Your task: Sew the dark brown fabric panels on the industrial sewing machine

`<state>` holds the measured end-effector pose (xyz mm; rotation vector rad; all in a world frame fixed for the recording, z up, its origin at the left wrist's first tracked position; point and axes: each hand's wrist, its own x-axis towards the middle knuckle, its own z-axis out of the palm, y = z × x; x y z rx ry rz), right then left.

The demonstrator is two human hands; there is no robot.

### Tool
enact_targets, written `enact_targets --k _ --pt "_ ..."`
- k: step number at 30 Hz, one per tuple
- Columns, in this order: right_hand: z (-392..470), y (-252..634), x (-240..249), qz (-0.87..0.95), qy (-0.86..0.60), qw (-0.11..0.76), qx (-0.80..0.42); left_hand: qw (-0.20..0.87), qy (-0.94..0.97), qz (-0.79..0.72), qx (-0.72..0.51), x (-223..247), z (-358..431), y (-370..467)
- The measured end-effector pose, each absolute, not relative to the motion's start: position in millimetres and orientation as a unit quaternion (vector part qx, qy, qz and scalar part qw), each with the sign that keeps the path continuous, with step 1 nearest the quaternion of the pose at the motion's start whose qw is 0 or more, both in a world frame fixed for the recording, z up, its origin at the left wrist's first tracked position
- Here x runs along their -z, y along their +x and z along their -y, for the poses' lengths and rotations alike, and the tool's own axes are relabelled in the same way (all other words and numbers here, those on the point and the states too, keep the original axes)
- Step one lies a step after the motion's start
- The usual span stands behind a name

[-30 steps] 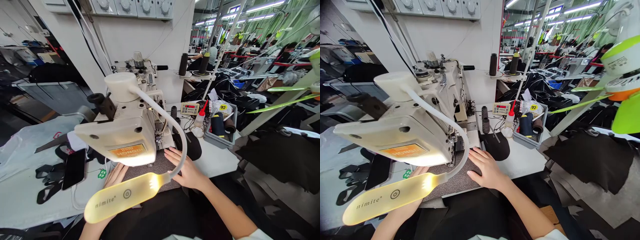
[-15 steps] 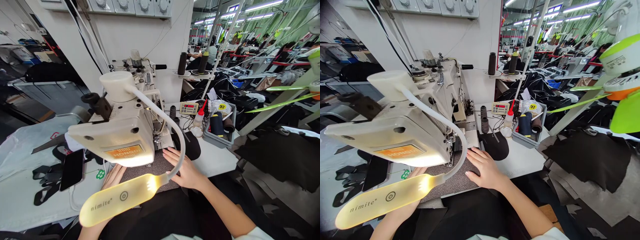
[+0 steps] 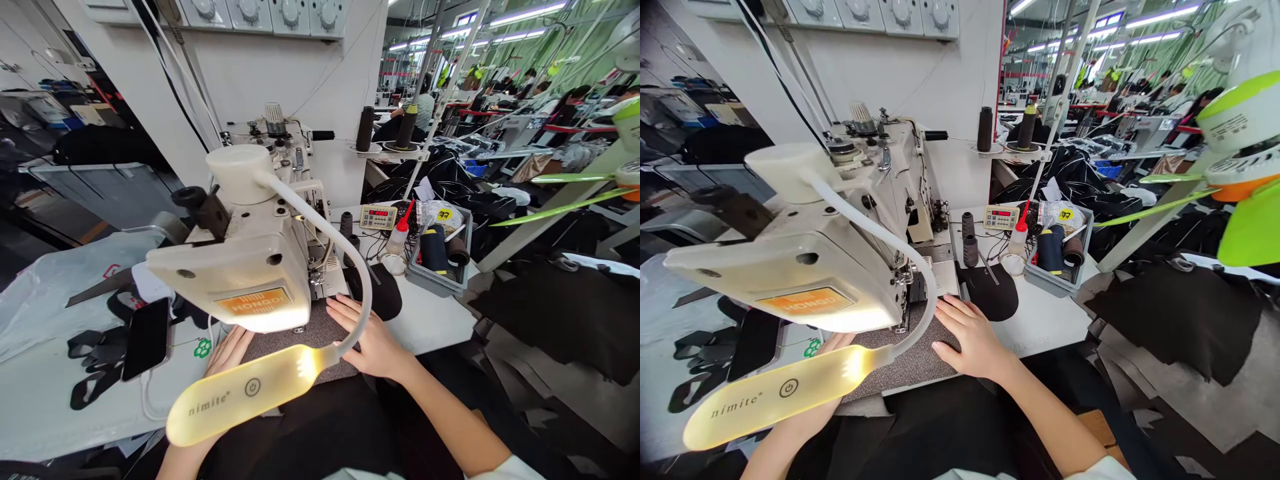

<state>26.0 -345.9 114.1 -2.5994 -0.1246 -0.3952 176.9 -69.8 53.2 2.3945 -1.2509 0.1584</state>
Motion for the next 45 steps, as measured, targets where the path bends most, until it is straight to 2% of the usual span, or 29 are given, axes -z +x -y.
enact_targets --k 7,13,16,19,21,23,26,29,32,35,41,45 --pt "346 26 -113 0.052 -0.955 0.248 0.152 0.23 0.856 0.457 -0.068 -63 78 174" --pt "342 23 -105 0.042 -0.937 0.269 0.219 0.331 0.849 0.409 -0.045 -79 88 160" --pt "331 3 -101 0.024 -0.895 0.295 0.334 0.395 0.842 0.319 -0.18 -76 75 139" --pt "310 -32 -90 -0.036 -0.834 0.329 0.442 0.426 0.819 0.227 -0.31 -54 56 103" --pt "292 -55 -74 -0.083 -0.807 0.355 0.464 0.412 0.83 0.279 -0.25 -27 47 73" --pt "272 -73 -51 -0.11 -0.807 0.39 0.43 0.35 0.858 0.368 -0.075 5 44 44" --pt "242 -86 -10 -0.121 -0.836 0.443 0.3 0.181 0.905 0.356 0.145 51 39 13" --pt "220 -95 27 -0.144 -0.868 0.451 0.148 0.112 0.921 0.293 0.229 80 32 4" --pt "206 -103 45 -0.168 -0.892 0.421 0.003 0.141 0.909 0.296 0.256 79 27 7" --pt "198 -104 47 -0.145 -0.899 0.404 -0.084 0.203 0.885 0.326 0.265 52 27 8" --pt "204 -88 32 -0.155 -0.857 0.49 -0.035 0.363 0.815 0.349 0.286 -1 29 -6" --pt "255 -112 5 -0.206 -0.821 0.531 0.034 0.368 0.829 0.336 0.251 6 29 -4"
